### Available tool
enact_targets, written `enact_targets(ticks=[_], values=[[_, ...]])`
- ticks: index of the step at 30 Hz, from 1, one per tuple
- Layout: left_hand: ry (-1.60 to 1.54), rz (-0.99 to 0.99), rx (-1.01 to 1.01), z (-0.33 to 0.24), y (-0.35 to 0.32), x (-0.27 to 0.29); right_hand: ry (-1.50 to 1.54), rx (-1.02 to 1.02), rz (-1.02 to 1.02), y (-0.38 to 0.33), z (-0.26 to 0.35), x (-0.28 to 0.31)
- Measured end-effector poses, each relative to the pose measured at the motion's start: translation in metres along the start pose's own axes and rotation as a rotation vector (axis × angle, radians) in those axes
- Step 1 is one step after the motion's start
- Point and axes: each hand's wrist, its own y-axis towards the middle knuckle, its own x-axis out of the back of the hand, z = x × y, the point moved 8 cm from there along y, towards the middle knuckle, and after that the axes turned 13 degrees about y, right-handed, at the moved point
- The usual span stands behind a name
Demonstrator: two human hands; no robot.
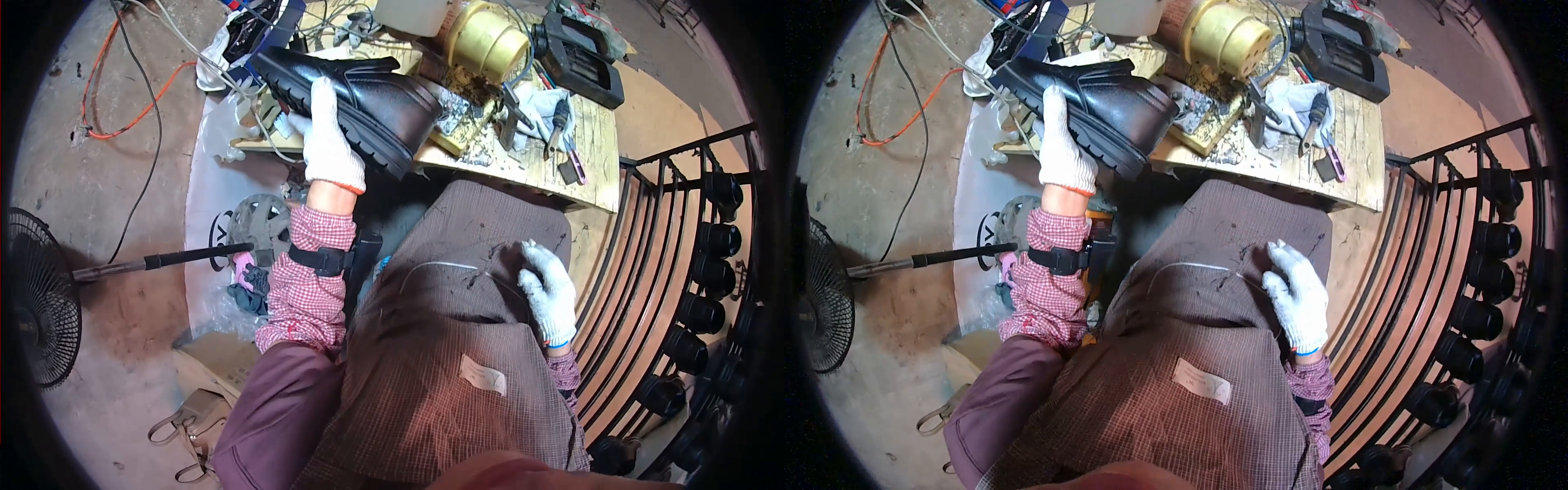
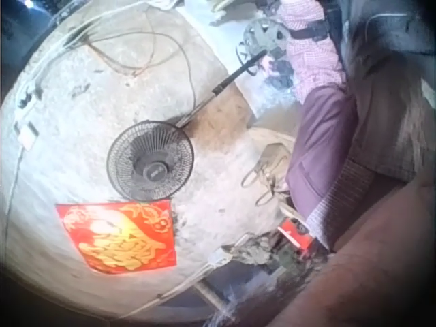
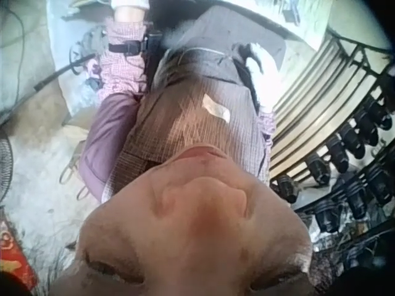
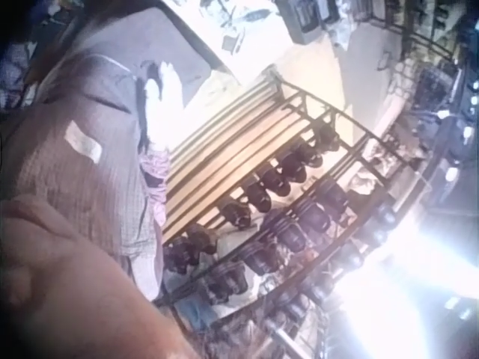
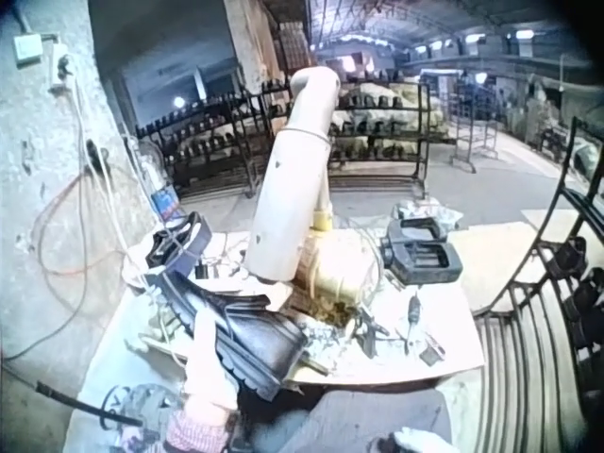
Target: Checking and cleaning finished shoes in a factory environment.
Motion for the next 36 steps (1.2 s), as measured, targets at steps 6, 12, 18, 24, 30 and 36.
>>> enact_targets(ticks=[6, 12, 18, 24, 30, 36], values=[[-0.080, -0.048, 0.199, 0.047, -0.041, 0.030, -0.220, 0.332, 0.124, 0.043, 0.067, -0.030], [-0.112, 0.277, 0.222, 0.045, -0.084, 0.021, -0.205, 0.433, 0.096, 0.053, 0.107, -0.035], [-0.442, 0.559, 0.547, 0.102, -0.090, 0.014, -0.156, 0.279, 0.055, 0.028, 0.070, -0.024], [-0.517, 0.571, 0.562, 0.104, -0.057, -0.022, -0.245, 0.185, -0.005, 0.002, 0.041, 0.003], [-0.432, 0.598, 0.370, 0.130, 0.040, -0.022, -0.248, 0.024, -0.057, -0.031, 0.001, 0.027], [-0.539, 1.014, 0.311, 0.088, -0.017, -0.029, -0.247, 0.088, -0.066, -0.008, 0.022, 0.014]])
